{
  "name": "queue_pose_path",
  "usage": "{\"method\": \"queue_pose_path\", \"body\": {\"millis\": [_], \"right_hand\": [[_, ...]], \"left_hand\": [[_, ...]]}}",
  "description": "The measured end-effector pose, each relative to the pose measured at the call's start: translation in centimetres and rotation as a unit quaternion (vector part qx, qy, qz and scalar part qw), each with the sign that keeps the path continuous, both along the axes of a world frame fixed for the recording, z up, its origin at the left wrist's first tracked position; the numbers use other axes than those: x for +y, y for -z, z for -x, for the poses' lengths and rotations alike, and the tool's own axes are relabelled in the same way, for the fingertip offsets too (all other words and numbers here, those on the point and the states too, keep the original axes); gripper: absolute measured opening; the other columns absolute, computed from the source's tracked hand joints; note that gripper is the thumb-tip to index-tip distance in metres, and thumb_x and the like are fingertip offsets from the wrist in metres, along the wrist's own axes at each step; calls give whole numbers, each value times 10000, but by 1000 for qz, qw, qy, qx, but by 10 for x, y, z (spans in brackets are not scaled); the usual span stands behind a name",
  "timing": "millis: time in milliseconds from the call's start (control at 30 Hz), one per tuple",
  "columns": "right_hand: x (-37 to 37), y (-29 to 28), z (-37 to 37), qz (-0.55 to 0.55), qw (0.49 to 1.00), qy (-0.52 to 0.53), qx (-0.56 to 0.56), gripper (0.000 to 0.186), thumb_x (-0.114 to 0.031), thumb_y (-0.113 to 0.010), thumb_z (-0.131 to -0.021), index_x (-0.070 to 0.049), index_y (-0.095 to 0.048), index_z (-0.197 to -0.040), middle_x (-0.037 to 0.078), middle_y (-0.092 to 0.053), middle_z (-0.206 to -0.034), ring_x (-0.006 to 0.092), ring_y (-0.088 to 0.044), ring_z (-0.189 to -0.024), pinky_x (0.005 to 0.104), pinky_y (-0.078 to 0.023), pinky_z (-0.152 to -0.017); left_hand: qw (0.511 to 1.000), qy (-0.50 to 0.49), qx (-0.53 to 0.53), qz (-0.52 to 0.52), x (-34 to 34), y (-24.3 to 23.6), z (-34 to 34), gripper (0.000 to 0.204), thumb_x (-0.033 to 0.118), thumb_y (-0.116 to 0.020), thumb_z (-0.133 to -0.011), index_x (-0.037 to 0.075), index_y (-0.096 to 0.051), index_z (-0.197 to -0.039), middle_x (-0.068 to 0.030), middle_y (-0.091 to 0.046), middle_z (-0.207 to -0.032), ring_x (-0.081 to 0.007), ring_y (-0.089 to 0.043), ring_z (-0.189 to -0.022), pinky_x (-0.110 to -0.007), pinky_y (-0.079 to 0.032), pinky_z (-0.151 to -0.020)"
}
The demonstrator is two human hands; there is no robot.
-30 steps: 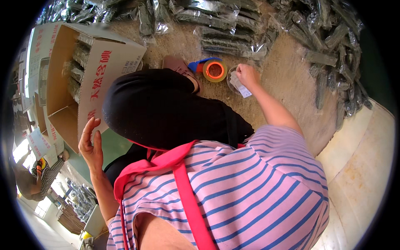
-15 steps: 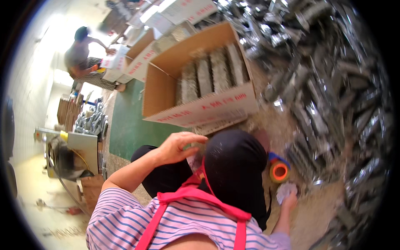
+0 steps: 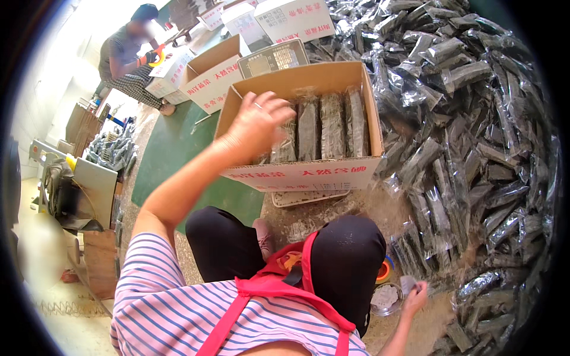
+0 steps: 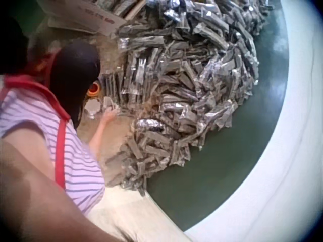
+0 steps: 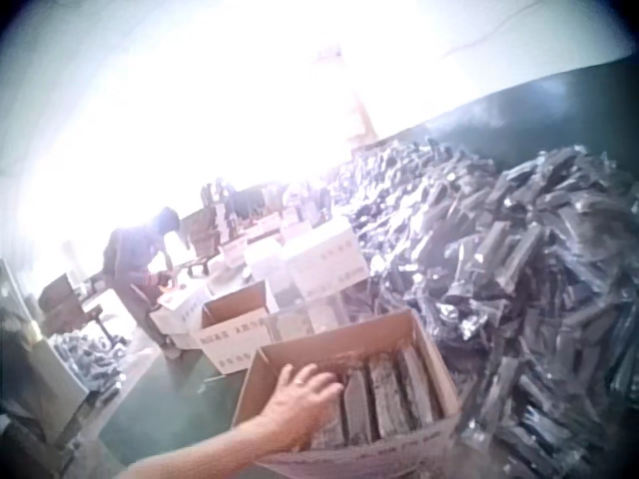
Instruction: The person sits on the floor and packs vacuum-sealed packages of dried seaweed into a cardboard box. They pick up the packages from a large pile, arrange them neatly inside the box, and occasionally place the box on a digital scale to check the weight.
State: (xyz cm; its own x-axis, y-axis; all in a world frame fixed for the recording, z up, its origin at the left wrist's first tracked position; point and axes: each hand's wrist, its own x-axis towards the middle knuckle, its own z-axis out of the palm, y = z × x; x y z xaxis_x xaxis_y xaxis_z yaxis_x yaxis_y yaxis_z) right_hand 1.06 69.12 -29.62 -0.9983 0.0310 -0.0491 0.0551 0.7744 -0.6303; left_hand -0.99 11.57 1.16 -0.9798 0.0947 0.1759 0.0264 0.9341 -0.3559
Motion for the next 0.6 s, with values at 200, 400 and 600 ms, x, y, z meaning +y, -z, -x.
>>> {"method": "queue_pose_path", "body": {"millis": [200,400,600], "right_hand": [[-141,-149,149,212,961,-62,169,211,-78,-543,-896,5,-598,-1082,76,-617,-1077,175,-565,-969,298,-444,-850],[-371,-293,204,101,902,-378,185,528,-47,-573,-799,-104,-448,-1309,145,-634,-1001,206,-616,-799,301,-483,-682],[-463,-232,246,-263,828,-487,91,479,6,-502,-784,-124,-459,-1244,197,-612,-1048,355,-601,-968,424,-506,-799]], "left_hand": [[978,88,-118,-150,-61,46,32,592,52,-632,-724,112,-460,-1287,-88,-491,-1289,-264,-370,-1272,-409,-293,-1051],[922,334,-183,-68,-13,141,99,662,84,-656,-669,141,-419,-1285,-57,-455,-1294,-248,-363,-1275,-467,-188,-1108],[921,334,-189,-67,-37,121,88,644,169,-746,-556,149,-499,-1150,-18,-510,-1140,-210,-443,-1186,-507,-164,-1108]]}}
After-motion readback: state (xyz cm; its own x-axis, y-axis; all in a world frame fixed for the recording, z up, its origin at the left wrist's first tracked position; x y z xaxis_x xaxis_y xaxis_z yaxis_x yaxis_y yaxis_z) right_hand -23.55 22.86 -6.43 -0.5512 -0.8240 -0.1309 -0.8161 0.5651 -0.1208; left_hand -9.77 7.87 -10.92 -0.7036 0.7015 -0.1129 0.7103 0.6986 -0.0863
